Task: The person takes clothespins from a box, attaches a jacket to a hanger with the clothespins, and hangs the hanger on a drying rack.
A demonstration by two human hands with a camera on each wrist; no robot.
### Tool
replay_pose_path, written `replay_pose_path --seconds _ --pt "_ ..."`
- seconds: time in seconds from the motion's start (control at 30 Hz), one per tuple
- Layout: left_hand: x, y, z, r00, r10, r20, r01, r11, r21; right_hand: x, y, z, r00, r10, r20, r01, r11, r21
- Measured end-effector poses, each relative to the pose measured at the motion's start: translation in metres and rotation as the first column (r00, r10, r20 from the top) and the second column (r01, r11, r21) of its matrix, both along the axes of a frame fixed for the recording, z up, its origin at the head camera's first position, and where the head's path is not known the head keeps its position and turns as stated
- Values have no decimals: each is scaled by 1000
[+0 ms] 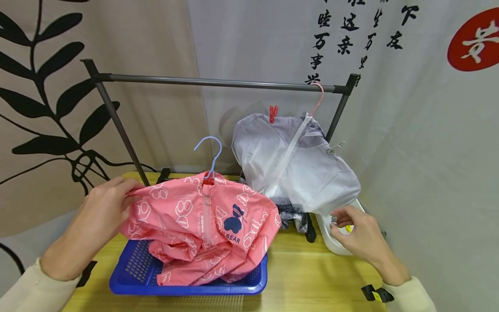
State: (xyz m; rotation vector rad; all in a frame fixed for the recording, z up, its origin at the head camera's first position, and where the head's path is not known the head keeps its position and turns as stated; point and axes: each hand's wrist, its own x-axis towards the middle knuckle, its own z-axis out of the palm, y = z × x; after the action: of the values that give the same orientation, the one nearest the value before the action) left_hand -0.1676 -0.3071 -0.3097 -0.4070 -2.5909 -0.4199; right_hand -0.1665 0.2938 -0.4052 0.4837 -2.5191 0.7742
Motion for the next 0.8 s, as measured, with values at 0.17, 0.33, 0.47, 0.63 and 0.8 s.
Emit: replay_pose_path --seconds 0.17,0.33,0.47,0.63,0.8 --pt "0 1 1 1000 10 9 -10 1000 3 -1 -10 8 999 39 -31 -40 999 -23" --pt "1 1 2 1000 15 27 -15 1000 9 -3 -23 16 996 78 -44 -80 996 -47" --pt "1 -1 2 1000 13 16 -14 1000 15 -6 -35 19 989 134 -62 -140 986 -87" --pt "-1 0 2 999 15 35 -15 1000 19 -11 -45 21 974 194 -115 -208 971 -122" --pt "-2 -1 3 1000 0 23 -1 1000 28 -13 -55 26 963 245 -116 -262 949 -173"
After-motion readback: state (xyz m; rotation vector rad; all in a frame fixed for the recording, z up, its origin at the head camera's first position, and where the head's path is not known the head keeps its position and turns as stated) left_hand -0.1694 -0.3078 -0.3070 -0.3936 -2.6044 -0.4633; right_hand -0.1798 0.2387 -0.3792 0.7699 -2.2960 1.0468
